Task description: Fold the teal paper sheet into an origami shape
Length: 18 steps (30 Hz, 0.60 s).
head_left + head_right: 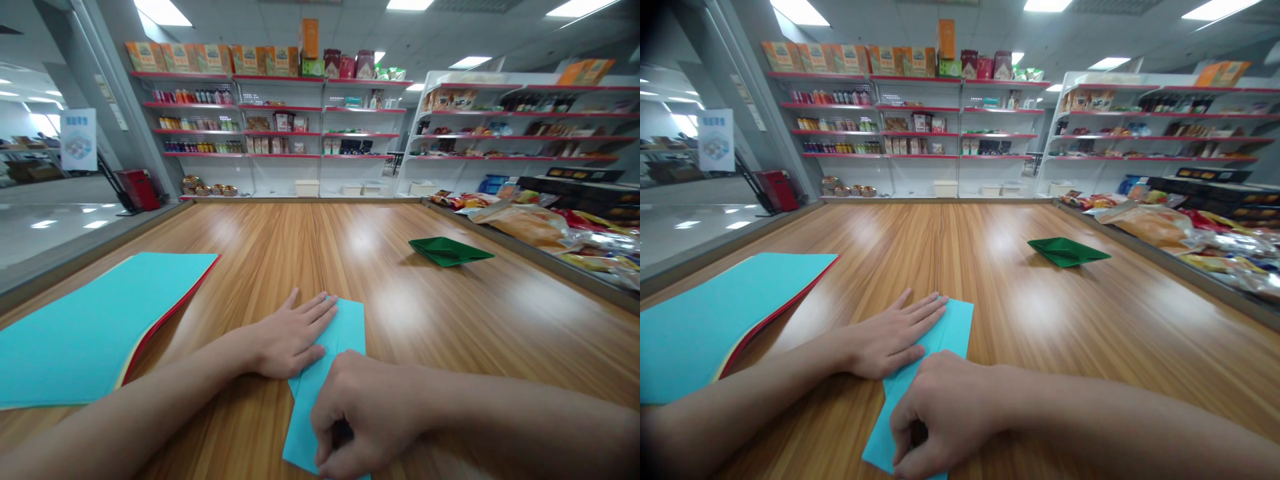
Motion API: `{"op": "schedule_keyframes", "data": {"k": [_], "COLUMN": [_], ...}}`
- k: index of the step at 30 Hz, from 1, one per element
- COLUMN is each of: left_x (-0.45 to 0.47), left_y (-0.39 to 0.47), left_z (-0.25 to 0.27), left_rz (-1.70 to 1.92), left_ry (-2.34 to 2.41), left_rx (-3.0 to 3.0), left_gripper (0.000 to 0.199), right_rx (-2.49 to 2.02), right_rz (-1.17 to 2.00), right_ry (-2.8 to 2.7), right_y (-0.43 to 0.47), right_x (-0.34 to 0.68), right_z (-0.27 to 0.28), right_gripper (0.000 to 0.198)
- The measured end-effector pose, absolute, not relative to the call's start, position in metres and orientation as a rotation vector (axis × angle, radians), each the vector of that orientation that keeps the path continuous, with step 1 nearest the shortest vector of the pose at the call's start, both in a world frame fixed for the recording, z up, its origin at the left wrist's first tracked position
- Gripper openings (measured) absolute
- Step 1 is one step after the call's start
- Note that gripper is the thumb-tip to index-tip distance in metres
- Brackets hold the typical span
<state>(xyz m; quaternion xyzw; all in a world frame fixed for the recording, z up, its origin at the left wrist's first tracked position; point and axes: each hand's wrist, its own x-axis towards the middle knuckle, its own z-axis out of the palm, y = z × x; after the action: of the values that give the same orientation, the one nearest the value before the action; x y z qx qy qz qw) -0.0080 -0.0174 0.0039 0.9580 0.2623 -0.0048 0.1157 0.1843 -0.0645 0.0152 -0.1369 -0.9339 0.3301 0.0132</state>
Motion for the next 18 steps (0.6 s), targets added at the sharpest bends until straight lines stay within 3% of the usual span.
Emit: {"op": "schedule_keyframes", "data": {"k": [18], "left_x": [-0.006], "left_y": [-0.02], "left_z": [0.003], "left_rz": [0.045], "left_ry": [0.739], "left_rx": [2.801], "left_gripper": [0.067], "right_rx": [-0.803], "right_rz": [1.006], "right_ry": [-2.89], "right_y": [-0.041], "right_x": [0.191], "right_z": [0.025], "right_gripper": [0.009]}}
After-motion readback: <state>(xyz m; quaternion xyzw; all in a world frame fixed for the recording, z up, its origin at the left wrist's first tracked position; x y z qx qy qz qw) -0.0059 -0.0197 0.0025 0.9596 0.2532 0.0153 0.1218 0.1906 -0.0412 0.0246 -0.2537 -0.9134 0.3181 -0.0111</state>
